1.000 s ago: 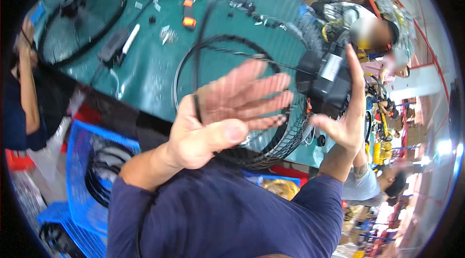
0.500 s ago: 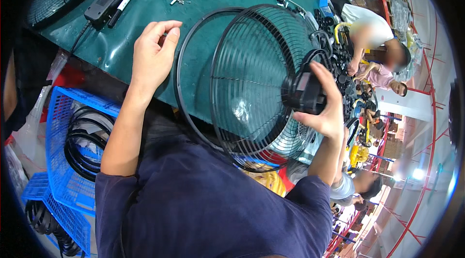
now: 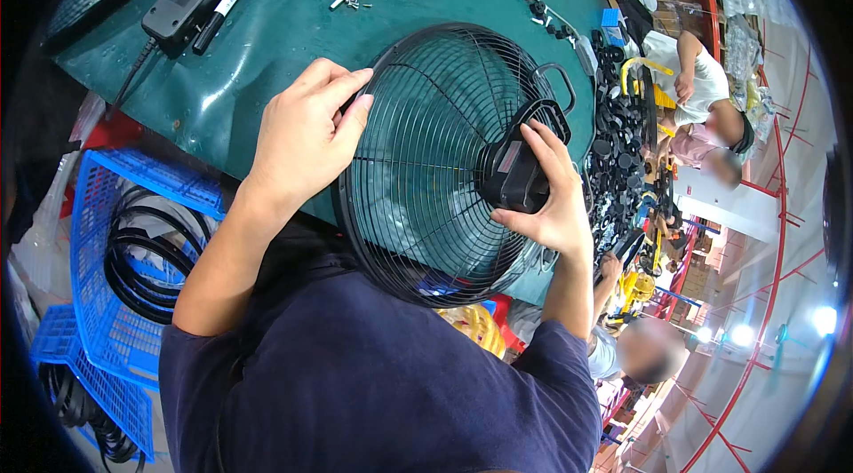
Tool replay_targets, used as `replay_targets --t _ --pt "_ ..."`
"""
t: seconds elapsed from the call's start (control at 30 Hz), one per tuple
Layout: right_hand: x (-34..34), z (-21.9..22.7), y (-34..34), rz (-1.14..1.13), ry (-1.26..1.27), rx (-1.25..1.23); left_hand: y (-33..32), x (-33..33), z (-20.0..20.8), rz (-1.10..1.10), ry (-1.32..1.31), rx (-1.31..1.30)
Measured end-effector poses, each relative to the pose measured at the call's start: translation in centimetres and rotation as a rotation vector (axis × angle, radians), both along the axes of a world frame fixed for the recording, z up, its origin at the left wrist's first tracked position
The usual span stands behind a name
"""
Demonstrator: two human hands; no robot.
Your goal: Assembling an industrial-style electric fan by marking the guard, cutting components, and using an electric screwdriver to secure parts.
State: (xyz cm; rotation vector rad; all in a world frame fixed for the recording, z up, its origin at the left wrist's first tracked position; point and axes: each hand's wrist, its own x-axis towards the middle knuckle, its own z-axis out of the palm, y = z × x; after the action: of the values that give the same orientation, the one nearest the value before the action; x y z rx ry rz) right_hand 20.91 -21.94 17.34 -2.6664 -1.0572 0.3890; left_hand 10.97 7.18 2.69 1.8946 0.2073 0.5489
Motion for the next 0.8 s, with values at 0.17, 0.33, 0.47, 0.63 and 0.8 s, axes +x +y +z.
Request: replay_targets --t 0.17,0.33,0.47,0.63,0.8 --pt "-0.2 -0.3 0.2 -0.035 -0.03 0.003 0.0 0.4 -0.5 0.001 -0.033 0.016" --pt "-0.1 -0.2 0.4 -0.037 -0.029 -0.006 -0.1 0.5 -0.5 0.011 -0.014 -0.011" --pt "-0.1 -0.4 0.2 -0.037 -0.031 -0.004 -0.2 0.6 -0.4 0.024 -0.022 0.005" --pt "-0.4 -0.6 -0.4 -0.014 -0.037 0.022 0.0 0.3 0.1 -0.021 0.017 -0.023" --pt "-1.6 -1.9 -4.5 -0.203 0.009 0.455 0.1 0.3 -0.4 -0.002 0.011 -0.003"
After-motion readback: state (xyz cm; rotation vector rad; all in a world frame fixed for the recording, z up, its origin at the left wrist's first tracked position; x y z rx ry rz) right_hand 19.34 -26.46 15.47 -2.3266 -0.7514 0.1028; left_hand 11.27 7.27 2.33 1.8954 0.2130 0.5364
